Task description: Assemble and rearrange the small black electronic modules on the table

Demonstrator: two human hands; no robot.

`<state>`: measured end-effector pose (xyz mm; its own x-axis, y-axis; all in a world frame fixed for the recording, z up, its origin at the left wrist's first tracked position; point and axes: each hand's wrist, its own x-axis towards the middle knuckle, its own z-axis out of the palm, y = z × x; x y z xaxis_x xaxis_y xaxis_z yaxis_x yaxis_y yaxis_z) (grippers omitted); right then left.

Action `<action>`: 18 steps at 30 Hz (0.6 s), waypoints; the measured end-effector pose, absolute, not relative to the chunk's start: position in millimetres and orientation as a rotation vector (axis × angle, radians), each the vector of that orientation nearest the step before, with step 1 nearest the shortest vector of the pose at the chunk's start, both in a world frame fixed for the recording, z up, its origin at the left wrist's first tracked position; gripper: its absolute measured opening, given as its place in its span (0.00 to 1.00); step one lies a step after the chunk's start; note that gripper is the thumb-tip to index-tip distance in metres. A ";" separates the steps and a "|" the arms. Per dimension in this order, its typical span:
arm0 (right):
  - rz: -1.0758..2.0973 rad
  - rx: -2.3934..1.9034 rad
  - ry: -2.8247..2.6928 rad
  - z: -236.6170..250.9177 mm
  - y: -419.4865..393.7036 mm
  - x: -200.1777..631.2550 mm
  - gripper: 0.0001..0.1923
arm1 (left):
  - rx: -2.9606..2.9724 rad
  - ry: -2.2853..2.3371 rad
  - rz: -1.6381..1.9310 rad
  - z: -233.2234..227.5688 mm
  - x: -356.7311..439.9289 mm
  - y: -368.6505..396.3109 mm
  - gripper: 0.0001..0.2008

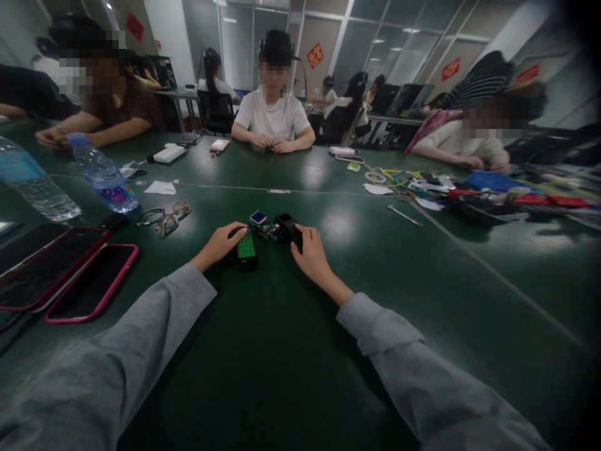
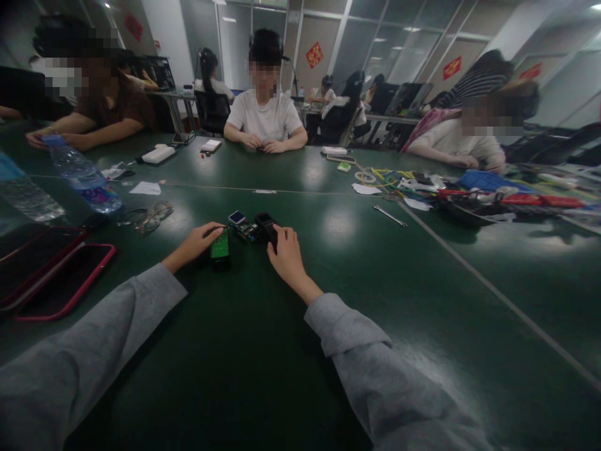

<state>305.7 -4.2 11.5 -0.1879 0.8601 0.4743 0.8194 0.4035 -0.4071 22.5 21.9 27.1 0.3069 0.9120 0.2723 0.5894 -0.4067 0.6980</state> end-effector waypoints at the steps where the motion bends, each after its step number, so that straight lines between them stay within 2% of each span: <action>1: 0.082 -1.427 -2.014 11.2 -3.8 305.9 0.26 | 2.115 1.330 0.920 27.5 23.1 21.2 0.20; 6: 0.064 -1.425 -2.021 9.8 -2.6 306.6 0.26 | 2.146 1.501 1.348 31.6 24.3 10.6 0.15; 8: 0.066 -1.422 -2.024 10.1 -3.1 306.7 0.26 | 2.100 1.608 1.461 33.7 23.3 4.3 0.16; 13: 0.104 -1.434 -2.024 12.3 -5.3 306.2 0.26 | 1.942 1.673 1.270 31.8 16.5 3.9 0.21; 18: 0.127 -1.402 -2.050 13.4 -6.6 305.3 0.27 | 1.371 1.614 1.421 18.7 3.1 25.1 0.17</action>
